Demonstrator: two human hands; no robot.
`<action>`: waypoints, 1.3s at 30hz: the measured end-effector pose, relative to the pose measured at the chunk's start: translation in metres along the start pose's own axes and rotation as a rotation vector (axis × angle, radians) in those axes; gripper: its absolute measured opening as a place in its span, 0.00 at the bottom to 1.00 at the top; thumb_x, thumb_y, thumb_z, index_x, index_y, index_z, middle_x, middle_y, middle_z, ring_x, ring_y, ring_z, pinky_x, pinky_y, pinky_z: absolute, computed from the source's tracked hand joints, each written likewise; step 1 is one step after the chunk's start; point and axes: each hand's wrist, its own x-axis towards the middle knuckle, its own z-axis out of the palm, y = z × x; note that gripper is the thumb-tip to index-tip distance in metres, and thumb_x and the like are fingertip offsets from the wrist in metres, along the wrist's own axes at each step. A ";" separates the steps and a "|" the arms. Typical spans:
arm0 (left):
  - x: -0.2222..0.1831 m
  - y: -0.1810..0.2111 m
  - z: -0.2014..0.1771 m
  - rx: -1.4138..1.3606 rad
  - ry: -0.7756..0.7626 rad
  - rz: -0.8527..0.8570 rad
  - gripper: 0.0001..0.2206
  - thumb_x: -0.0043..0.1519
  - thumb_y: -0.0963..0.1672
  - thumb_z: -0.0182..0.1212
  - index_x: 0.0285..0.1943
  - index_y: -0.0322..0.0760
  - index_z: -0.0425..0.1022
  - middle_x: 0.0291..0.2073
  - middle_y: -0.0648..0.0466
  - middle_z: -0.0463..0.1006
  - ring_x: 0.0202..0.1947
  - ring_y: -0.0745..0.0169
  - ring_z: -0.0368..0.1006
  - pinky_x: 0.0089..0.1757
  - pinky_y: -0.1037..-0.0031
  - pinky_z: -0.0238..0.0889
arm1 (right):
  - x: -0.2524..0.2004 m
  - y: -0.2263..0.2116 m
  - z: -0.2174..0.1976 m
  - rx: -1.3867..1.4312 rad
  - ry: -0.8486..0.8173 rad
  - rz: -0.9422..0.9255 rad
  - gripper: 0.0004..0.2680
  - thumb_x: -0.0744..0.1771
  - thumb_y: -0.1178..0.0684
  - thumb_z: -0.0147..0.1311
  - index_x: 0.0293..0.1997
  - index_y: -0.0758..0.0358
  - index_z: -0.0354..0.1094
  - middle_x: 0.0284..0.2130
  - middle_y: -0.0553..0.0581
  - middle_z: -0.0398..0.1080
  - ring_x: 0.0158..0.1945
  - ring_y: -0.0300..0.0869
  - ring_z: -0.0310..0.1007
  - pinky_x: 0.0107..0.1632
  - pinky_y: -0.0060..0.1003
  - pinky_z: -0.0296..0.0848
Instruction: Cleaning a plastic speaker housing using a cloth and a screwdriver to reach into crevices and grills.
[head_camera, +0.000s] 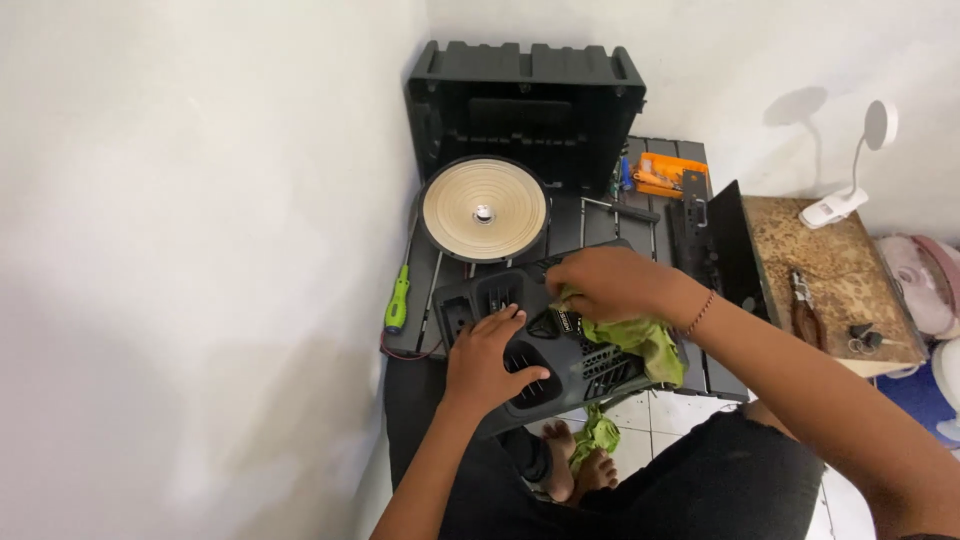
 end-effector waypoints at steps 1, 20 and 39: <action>0.001 0.000 0.000 -0.001 -0.004 -0.001 0.39 0.54 0.54 0.74 0.72 0.34 0.66 0.71 0.40 0.65 0.71 0.38 0.59 0.63 0.40 0.51 | -0.001 0.002 0.012 0.003 -0.001 0.002 0.09 0.67 0.57 0.52 0.52 0.57 0.74 0.45 0.63 0.76 0.44 0.60 0.79 0.43 0.58 0.78; -0.004 0.018 -0.004 0.081 0.121 0.053 0.36 0.54 0.50 0.75 0.69 0.28 0.68 0.70 0.36 0.66 0.72 0.34 0.55 0.65 0.28 0.29 | -0.034 -0.042 0.117 0.769 0.807 0.439 0.09 0.65 0.48 0.62 0.49 0.52 0.78 0.39 0.56 0.80 0.44 0.54 0.81 0.41 0.50 0.82; -0.010 0.048 -0.045 -0.046 0.223 -0.322 0.31 0.61 0.50 0.64 0.72 0.35 0.63 0.54 0.24 0.72 0.53 0.23 0.75 0.43 0.44 0.76 | -0.024 -0.016 0.127 0.151 0.898 0.416 0.16 0.71 0.44 0.52 0.65 0.55 0.68 0.63 0.67 0.67 0.71 0.63 0.57 0.67 0.75 0.42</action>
